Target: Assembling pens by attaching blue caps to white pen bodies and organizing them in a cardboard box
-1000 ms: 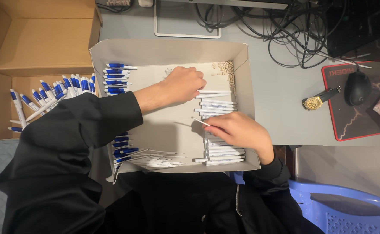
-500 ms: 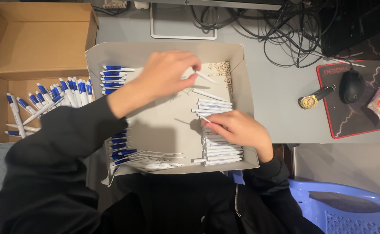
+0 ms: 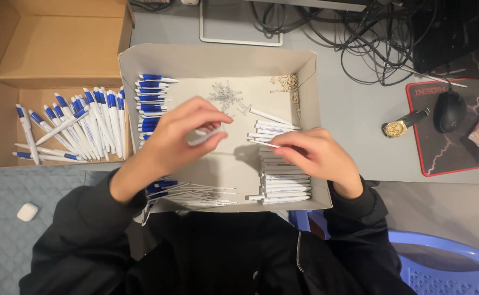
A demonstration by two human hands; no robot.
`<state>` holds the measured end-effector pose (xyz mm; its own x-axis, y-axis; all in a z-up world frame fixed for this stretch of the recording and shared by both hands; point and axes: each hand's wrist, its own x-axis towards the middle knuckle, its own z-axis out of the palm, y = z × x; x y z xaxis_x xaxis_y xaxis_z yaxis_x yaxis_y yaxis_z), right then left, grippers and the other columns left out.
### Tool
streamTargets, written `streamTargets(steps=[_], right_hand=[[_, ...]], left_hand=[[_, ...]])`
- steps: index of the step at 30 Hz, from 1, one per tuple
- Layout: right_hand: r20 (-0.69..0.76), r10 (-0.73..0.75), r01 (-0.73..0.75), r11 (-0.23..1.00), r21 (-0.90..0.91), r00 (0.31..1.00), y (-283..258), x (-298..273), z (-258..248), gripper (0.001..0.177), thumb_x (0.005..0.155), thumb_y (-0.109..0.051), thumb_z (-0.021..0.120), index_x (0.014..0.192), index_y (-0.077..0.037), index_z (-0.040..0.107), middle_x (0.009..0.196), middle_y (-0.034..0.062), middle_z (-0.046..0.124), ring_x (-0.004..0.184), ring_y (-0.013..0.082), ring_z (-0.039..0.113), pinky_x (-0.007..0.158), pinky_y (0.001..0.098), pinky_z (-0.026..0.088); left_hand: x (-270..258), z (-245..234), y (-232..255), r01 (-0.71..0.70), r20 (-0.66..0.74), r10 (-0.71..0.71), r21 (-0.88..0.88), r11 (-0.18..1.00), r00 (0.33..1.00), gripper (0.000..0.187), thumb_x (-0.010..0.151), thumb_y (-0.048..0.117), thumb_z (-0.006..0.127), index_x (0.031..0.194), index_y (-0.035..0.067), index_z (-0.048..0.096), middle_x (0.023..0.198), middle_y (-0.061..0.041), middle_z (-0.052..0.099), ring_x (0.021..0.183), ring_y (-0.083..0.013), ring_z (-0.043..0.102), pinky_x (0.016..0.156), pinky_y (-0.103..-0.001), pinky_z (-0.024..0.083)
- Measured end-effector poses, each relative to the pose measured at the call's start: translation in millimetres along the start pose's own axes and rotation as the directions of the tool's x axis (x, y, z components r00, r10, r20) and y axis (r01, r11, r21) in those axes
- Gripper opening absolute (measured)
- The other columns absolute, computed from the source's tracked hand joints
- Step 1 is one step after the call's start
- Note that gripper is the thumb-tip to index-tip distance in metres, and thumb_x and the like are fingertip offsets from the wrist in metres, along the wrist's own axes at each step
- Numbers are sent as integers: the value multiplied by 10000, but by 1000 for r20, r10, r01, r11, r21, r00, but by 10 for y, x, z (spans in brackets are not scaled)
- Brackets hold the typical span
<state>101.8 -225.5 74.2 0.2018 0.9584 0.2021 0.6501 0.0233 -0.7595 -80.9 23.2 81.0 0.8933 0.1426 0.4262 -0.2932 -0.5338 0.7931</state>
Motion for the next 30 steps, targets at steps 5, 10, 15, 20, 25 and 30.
streamTargets(steps=[5,10,15,20,25,30], right_hand=[[-22,-46,45,998,-51,999,-169,124,-37,182,983,-77,641,1064,-144,790,569,-7,660,432,169,501,489,286,503],[5,-54,55,993,-102,999,-212,159,-43,204,989,-71,635,1085,-152,796,636,26,714,460,195,563,529,305,540],[28,-56,59,990,-132,998,-210,188,-8,199,986,-72,640,1072,-159,797,610,35,692,462,220,568,517,320,537],[44,-63,70,981,-183,997,-245,209,5,180,988,-87,641,1053,-164,790,566,9,638,459,184,558,497,289,520],[76,-81,96,971,-217,994,-304,254,38,148,971,-88,657,1006,-161,781,560,2,625,461,189,567,488,295,515],[148,-119,154,956,-249,982,-411,361,73,120,975,-133,666,991,-164,781,568,-1,642,483,184,605,496,288,523]], left_hand=[[-97,22,67,11,32,-9,-58,998,999,261,920,14,747,1176,63,721,981,-62,690,888,-219,762,835,-321,638],[-125,58,75,-5,57,7,-41,999,998,224,933,20,744,1145,78,702,970,-50,682,877,-210,743,837,-339,637],[-157,65,61,31,79,-28,-29,999,996,205,937,42,741,1133,78,695,955,-59,682,876,-227,747,830,-356,640],[-184,69,28,49,127,-49,3,999,991,161,936,56,743,1084,86,686,953,-53,673,876,-224,741,831,-345,631],[-208,106,-41,54,184,-55,10,998,981,158,934,49,730,1079,84,680,958,-67,683,890,-246,742,828,-356,631],[-206,182,-27,29,217,-25,-15,999,976,151,927,57,737,1064,91,684,934,-51,695,874,-230,750,818,-345,633]])
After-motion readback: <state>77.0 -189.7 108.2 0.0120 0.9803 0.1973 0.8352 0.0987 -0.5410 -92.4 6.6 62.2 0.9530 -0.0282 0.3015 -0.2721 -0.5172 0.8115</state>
